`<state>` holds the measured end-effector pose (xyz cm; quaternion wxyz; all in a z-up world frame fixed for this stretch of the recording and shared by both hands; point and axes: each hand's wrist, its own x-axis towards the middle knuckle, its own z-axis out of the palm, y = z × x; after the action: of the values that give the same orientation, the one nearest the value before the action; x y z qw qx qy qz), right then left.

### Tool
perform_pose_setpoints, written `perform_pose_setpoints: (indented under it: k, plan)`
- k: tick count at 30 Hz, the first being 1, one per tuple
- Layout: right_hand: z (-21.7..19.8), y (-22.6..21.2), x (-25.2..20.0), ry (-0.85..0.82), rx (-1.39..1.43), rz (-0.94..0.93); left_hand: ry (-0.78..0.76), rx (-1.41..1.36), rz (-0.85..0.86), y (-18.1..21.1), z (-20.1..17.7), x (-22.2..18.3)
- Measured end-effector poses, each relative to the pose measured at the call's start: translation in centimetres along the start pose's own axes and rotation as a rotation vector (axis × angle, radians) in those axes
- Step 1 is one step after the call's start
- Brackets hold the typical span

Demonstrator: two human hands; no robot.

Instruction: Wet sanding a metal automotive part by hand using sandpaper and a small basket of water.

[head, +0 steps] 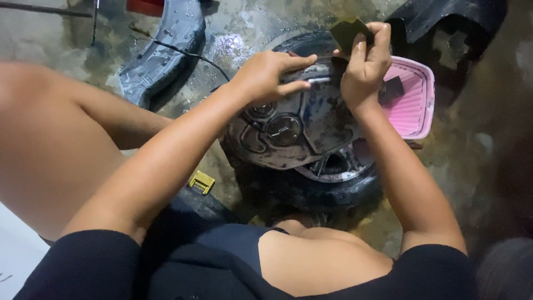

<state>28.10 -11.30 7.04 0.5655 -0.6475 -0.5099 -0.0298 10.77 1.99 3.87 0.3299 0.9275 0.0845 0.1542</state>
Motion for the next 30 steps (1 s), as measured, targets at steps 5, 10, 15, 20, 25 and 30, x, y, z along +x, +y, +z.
perform_pose_setpoints:
  k: [5, 10, 15, 20, 25, 30]
  plan:
    - [-0.3, 0.2, 0.1, -0.01, -0.082, 0.011, -0.051, -0.281, -0.121, 1.3, -2.3, 0.3]
    - [0.1, 0.0, 0.1, -0.066, 0.022, 0.054, -0.114, -0.548, -0.334, 2.9, -3.1, 0.3]
    - [1.4, -2.4, -1.7, -0.255, -0.276, -0.266, 0.297, -0.837, -0.176, -0.6, 1.4, 2.0]
    - [2.6, 0.1, -7.0, -0.265, -0.626, -0.08, 0.416, -0.436, -0.356, -0.7, 1.9, 1.3]
    - [1.2, 0.0, -12.3, -0.393, -0.685, -0.058, 0.387, -0.186, -0.325, 1.8, 0.8, 0.2]
    - [-2.4, 0.0, -17.9, -0.568, -0.795, -0.076, 0.402, -0.236, -0.339, 1.6, 0.3, -0.2]
